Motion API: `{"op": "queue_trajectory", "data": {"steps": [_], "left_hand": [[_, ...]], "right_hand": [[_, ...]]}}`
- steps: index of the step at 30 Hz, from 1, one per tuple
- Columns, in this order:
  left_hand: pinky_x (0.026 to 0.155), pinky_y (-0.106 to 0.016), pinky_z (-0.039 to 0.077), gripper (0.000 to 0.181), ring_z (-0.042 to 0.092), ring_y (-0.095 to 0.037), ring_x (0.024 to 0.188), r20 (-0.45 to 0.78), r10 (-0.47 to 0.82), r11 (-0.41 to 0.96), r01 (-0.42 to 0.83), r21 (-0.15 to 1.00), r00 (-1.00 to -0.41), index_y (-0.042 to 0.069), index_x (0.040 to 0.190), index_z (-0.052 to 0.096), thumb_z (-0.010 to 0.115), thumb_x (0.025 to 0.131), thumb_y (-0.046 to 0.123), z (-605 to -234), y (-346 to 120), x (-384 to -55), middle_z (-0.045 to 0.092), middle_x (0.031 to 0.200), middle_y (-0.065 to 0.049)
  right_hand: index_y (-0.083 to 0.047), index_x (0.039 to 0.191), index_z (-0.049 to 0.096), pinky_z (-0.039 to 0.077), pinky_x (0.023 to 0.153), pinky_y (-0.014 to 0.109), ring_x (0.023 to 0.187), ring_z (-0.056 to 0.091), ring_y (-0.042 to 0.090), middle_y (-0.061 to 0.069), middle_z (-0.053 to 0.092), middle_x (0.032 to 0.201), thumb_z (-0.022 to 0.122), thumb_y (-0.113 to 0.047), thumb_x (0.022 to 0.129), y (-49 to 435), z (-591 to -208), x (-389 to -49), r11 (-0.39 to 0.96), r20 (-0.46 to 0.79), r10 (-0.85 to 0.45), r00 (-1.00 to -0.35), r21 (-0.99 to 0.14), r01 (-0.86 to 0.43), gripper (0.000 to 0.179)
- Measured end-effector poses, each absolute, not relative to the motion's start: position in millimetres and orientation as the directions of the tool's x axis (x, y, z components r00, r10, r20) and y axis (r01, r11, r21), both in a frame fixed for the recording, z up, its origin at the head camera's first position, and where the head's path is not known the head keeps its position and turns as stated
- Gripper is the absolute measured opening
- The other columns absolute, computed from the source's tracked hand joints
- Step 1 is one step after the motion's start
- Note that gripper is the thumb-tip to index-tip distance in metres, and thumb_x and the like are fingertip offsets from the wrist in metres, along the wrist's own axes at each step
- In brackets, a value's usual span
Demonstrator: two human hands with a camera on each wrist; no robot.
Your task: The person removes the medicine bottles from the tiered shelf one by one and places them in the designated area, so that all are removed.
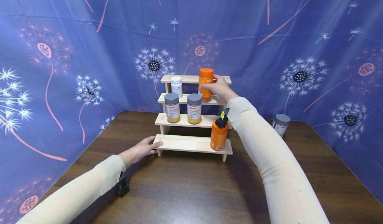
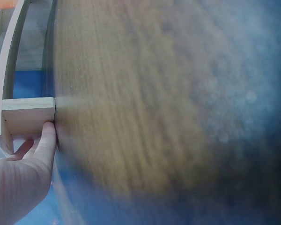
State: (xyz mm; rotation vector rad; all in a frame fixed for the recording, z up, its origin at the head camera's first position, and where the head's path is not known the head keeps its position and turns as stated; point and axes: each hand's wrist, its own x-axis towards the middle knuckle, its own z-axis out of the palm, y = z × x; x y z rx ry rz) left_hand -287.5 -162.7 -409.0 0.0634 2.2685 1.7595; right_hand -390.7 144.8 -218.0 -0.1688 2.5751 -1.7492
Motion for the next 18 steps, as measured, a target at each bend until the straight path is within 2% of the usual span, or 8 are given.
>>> {"op": "queue_trajectory", "data": {"steps": [8, 18], "left_hand": [[0.106, -0.043, 0.049, 0.06, 0.055, -0.023, 0.114, -0.184, 0.203, 0.266, -0.127, 0.956, -0.962, -0.008, 0.145, 0.031, 0.057, 0.099, 0.019, -410, -163, -288, 0.048, 0.135, -0.026], [0.107, -0.044, 0.048, 0.059, 0.054, -0.023, 0.114, -0.186, 0.217, 0.275, -0.123, 0.954, -0.958, -0.009, 0.144, 0.03, 0.056, 0.1, 0.019, -408, -162, -286, 0.048, 0.135, -0.027]], "right_hand": [[-0.01, 0.151, 0.028, 0.041, 0.112, 0.05, 0.134, 0.043, 0.033, 0.018, 0.042, 0.147, 0.07, -0.023, 0.09, 158, -222, -388, 0.406, 0.077, -0.096, -0.992, -0.907, -0.11, 0.075], [-0.011, 0.153, 0.023, 0.038, 0.114, 0.053, 0.136, 0.04, 0.034, 0.017, 0.038, 0.15, 0.071, -0.026, 0.089, 175, -226, -383, 0.382, 0.081, -0.061, -0.995, -0.919, -0.098, 0.081]]}}
